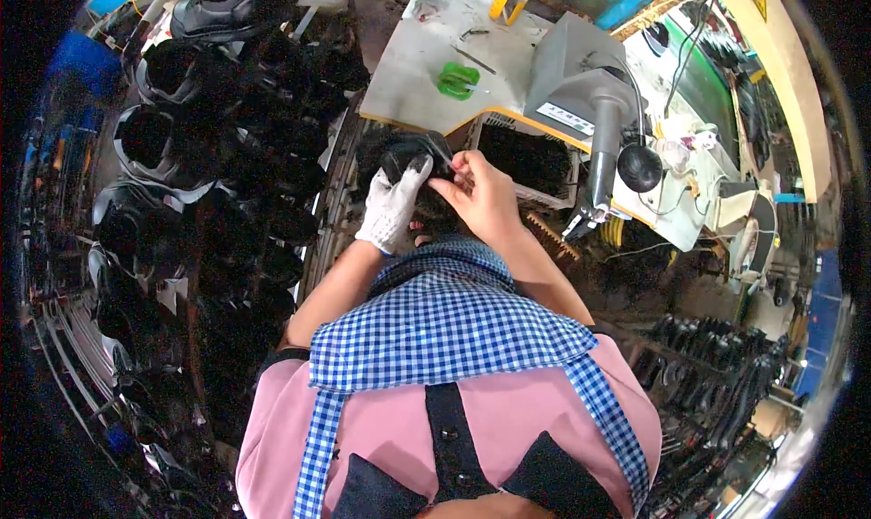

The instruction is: Trim and clean excess material from shoe soles using a manual trimming tool.

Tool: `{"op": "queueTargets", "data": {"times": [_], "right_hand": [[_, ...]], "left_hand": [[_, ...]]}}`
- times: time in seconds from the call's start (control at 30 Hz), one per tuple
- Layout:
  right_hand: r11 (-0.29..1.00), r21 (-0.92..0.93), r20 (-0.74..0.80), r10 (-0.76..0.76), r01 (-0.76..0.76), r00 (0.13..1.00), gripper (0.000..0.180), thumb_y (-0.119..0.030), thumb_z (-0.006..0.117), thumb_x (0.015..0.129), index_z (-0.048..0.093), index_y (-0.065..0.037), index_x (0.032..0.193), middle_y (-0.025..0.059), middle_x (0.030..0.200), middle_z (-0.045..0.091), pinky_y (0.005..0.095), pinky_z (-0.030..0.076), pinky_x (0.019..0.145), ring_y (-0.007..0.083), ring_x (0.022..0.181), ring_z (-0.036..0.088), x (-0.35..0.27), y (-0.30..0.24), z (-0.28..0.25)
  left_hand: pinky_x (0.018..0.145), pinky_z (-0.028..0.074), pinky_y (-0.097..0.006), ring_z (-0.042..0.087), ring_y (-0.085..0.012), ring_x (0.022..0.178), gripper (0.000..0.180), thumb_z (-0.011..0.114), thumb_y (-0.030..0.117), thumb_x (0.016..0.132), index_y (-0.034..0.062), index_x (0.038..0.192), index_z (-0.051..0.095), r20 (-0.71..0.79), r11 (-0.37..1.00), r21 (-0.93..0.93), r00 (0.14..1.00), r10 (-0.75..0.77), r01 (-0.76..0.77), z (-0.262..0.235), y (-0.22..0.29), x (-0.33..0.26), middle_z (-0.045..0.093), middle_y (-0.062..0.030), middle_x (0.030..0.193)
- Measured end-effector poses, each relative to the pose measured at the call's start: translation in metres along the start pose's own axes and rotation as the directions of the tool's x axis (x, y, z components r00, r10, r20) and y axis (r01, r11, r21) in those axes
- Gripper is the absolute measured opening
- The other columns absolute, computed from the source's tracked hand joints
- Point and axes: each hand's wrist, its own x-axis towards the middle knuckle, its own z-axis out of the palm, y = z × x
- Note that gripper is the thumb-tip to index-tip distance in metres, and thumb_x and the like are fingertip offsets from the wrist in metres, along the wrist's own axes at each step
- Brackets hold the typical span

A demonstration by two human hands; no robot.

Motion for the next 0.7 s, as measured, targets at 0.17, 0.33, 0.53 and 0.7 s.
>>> {"op": "queueTargets", "data": {"times": [0.17, 0.33, 0.53, 0.7], "right_hand": [[0.890, -0.442, -0.014, -0.133, 0.113, 0.991, 0.034, -0.027, 0.076, 0.075, 0.056, -0.005, 0.091, 0.0104, 0.075, 0.066, 0.0351, 0.052, 0.056, 0.0256, 0.063, 0.066, -0.001, -0.009, -0.006], [0.908, -0.414, -0.063, -0.100, 0.065, 0.993, 0.028, -0.023, 0.073, 0.076, 0.058, -0.003, 0.087, 0.0118, 0.074, 0.065, 0.0351, 0.052, 0.058, 0.0270, 0.066, 0.066, -0.010, -0.009, 0.001], [0.966, -0.255, -0.025, 0.027, -0.032, 0.999, 0.024, -0.019, 0.071, 0.076, 0.058, 0.001, 0.078, 0.0152, 0.072, 0.065, 0.0356, 0.051, 0.060, 0.0299, 0.067, 0.066, 0.002, 0.001, -0.002], [0.807, -0.580, 0.084, 0.200, -0.115, 0.976, 0.030, -0.035, 0.058, 0.083, 0.064, -0.006, 0.077, 0.0194, 0.072, 0.064, 0.0485, 0.050, 0.065, 0.0373, 0.069, 0.064, 0.009, -0.014, -0.007]], "left_hand": [[0.066, 0.050, -0.028, 0.060, -0.0131, 0.081, 0.034, 0.062, 0.035, 0.088, 0.0092, 0.110, 0.064, 0.090, 0.921, 0.091, 0.924, 0.371, -0.378, -0.003, -0.045, 0.012, 0.065, -0.0022, 0.097], [0.072, 0.048, -0.030, 0.059, -0.0145, 0.083, 0.032, 0.061, 0.032, 0.089, 0.0090, 0.111, 0.064, 0.042, 0.986, 0.124, 0.993, 0.111, -0.116, 0.000, -0.029, 0.000, 0.066, -0.0040, 0.098], [0.077, 0.047, -0.031, 0.059, -0.0155, 0.082, 0.036, 0.061, 0.032, 0.089, 0.0037, 0.110, 0.062, 0.065, 0.953, 0.192, 0.972, 0.227, -0.235, 0.000, -0.035, 0.010, 0.066, -0.0047, 0.100], [0.074, 0.046, -0.039, 0.058, -0.0274, 0.078, 0.039, 0.065, 0.035, 0.084, -0.0014, 0.096, 0.060, -0.046, 0.932, 0.326, 0.982, 0.184, -0.160, 0.006, -0.053, 0.024, 0.063, -0.0175, 0.089]]}}
